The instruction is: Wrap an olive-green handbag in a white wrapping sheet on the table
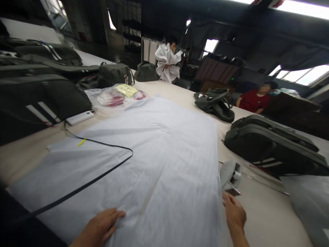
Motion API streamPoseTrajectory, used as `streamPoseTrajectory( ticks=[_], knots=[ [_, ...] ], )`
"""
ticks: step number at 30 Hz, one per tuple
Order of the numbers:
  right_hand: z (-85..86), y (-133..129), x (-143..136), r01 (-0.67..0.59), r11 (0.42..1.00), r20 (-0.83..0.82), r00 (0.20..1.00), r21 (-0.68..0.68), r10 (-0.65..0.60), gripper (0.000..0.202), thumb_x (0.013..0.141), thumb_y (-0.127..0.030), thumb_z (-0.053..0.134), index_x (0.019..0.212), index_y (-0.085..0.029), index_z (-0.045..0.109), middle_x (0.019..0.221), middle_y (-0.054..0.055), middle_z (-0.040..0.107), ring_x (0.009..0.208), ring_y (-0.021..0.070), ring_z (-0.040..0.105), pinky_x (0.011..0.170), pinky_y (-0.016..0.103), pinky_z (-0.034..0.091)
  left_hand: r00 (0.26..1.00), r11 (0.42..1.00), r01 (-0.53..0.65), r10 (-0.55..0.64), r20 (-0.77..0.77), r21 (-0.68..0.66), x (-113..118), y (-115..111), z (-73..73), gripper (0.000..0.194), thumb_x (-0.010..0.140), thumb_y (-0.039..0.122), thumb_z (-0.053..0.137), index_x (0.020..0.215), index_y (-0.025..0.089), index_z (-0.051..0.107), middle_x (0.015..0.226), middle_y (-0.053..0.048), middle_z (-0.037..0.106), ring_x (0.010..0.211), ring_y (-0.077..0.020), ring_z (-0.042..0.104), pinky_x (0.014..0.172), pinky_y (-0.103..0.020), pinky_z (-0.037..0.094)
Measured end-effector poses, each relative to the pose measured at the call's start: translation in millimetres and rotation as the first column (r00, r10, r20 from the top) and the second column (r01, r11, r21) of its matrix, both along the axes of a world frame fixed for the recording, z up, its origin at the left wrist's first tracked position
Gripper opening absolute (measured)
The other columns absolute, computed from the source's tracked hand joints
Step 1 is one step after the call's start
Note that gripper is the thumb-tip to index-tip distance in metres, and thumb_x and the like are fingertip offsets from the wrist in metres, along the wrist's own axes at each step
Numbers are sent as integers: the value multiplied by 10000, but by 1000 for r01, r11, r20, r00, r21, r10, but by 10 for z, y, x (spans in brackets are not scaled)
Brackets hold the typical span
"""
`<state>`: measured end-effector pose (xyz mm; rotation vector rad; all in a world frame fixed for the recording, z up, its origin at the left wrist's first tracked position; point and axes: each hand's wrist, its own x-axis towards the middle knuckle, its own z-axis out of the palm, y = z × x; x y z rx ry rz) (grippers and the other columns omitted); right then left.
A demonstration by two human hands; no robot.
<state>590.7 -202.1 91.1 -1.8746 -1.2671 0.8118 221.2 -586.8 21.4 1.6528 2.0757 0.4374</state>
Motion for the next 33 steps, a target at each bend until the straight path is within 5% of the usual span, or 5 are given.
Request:
streamPoseTrajectory(
  ticks=[3,7,13,24,33],
  knots=[
    [133,-234,-831,-344,938,-194,918,52,347,507,578,-595,738,868,-183,679,749,70,716,728,248,683,689,388,574,1000,997,-1,2,9,-74,52,47,113,539,739,45,478,1195,310,589,1046,-12,672,950,-200,630,873,-283,489],
    [240,-614,-2135,-802,598,-288,571,5,769,428,733,-497,659,1009,-172,623,656,21,698,639,192,650,642,334,537,1000,980,6,-2,16,-199,86,116,286,556,736,15,473,1200,303,578,1023,-21,657,947,-225,615,863,-335,473],
    [40,-762,-3092,-944,214,-201,267,-252,942,256,762,-263,592,995,-219,495,637,-39,689,573,137,629,557,249,472,999,977,-12,20,36,-212,101,130,336,563,742,-5,478,1198,311,570,1029,-20,648,954,-234,606,867,-355,460],
    [-167,-585,-3450,-748,295,272,158,-594,949,201,634,-273,739,643,-217,546,511,6,626,651,212,664,620,291,433,996,986,-3,17,83,-169,114,107,355,548,730,-43,490,1162,284,568,1015,-24,633,932,-233,605,861,-353,459],
    [-189,-744,-3105,-755,518,299,427,-402,853,355,736,-547,643,821,-208,581,753,41,709,735,206,674,620,280,457,999,987,11,-4,48,-158,106,96,495,517,780,-24,468,1183,282,573,1027,-37,632,959,-237,607,879,-364,469]
  ],
)
